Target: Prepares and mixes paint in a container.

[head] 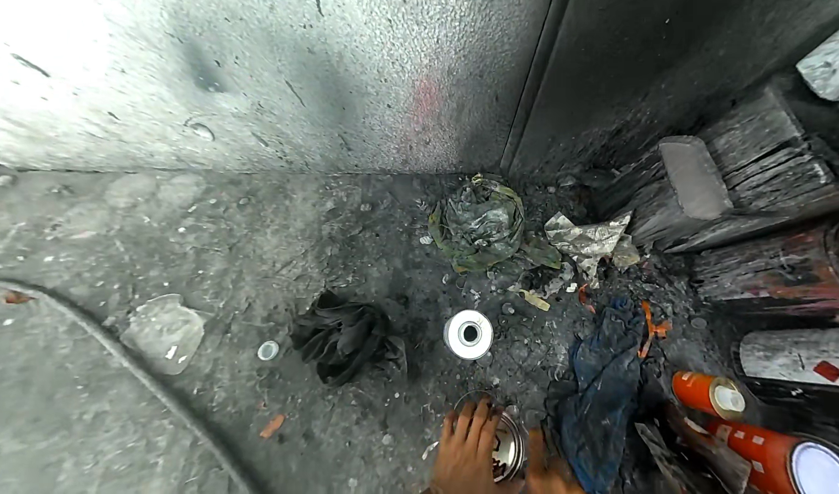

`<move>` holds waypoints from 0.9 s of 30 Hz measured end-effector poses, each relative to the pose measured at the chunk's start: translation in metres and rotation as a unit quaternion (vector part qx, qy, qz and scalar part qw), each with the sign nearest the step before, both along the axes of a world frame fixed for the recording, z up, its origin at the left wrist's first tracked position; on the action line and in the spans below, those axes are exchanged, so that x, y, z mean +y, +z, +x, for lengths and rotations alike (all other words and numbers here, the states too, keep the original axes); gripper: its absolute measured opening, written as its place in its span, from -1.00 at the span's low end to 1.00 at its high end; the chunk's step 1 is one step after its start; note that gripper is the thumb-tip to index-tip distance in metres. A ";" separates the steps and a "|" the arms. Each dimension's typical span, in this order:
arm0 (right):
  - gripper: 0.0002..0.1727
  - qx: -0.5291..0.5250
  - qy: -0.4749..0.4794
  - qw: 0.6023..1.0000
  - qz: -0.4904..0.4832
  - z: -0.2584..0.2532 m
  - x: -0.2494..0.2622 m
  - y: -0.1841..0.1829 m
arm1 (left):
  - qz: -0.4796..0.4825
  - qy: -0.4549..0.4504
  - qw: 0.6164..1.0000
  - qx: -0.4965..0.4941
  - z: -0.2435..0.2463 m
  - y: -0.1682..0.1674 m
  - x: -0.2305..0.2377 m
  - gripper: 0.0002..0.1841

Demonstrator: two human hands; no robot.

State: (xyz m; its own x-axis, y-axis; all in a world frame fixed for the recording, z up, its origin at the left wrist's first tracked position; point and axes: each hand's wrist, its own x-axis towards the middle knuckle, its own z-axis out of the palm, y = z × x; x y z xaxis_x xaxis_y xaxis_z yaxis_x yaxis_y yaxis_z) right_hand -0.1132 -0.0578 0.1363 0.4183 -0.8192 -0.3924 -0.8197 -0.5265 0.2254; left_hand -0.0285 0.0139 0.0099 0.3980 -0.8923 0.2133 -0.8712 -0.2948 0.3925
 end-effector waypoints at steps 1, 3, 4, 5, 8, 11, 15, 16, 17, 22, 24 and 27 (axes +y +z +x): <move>-0.46 -0.004 0.002 1.000 -0.002 0.001 0.000 0.000 | -0.018 0.008 1.000 0.000 0.000 -0.003 0.000 0.05; -0.43 0.006 -0.019 0.999 0.037 0.002 -0.004 0.006 | -0.044 0.024 0.999 0.005 -0.001 -0.009 0.001 0.05; -0.42 0.009 -0.040 0.997 0.073 0.000 -0.008 0.009 | -0.053 0.028 0.998 0.006 -0.001 -0.011 0.001 0.05; -0.42 0.001 -0.061 0.993 0.104 -0.005 -0.015 0.010 | -0.056 0.028 0.998 0.004 -0.001 -0.013 0.002 0.05; -0.46 -0.050 -0.073 0.987 0.135 -0.030 -0.030 -0.006 | -0.073 0.003 0.997 -0.019 0.005 -0.023 0.001 0.07; -0.51 -0.067 -0.086 0.976 0.190 -0.040 -0.040 -0.004 | -0.052 -0.108 0.993 0.022 0.024 -0.015 -0.001 0.12; -0.54 -0.144 -0.071 0.976 0.147 -0.040 -0.033 -0.005 | 0.083 -0.266 0.943 0.180 0.059 0.016 -0.011 0.25; -0.53 -0.160 -0.070 0.976 0.133 -0.039 -0.031 -0.006 | 0.090 -0.246 0.949 0.178 0.057 0.018 -0.008 0.27; -0.53 -0.169 -0.074 0.975 0.126 -0.037 -0.030 -0.009 | 0.094 -0.205 0.959 0.173 0.051 0.019 -0.004 0.27; -0.51 -0.159 -0.067 0.975 0.137 -0.029 -0.032 -0.019 | 0.115 -0.095 0.975 0.165 0.034 0.017 0.009 0.27; -0.52 -0.147 -0.067 0.977 0.138 -0.026 -0.032 -0.019 | 0.122 -0.104 0.972 0.170 0.035 0.017 0.009 0.25; -0.52 -0.148 -0.063 0.979 0.128 -0.024 -0.032 -0.020 | 0.126 -0.129 0.970 0.161 0.040 0.015 0.007 0.24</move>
State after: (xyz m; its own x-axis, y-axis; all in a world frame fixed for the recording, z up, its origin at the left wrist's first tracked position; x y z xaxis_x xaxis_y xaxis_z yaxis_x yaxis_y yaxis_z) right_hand -0.1368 -0.0903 0.1166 0.4457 -0.7627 -0.4686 -0.8917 -0.4245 -0.1572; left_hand 0.0119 0.0205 0.0245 0.1639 -0.9789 -0.1223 -0.7724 -0.2045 0.6014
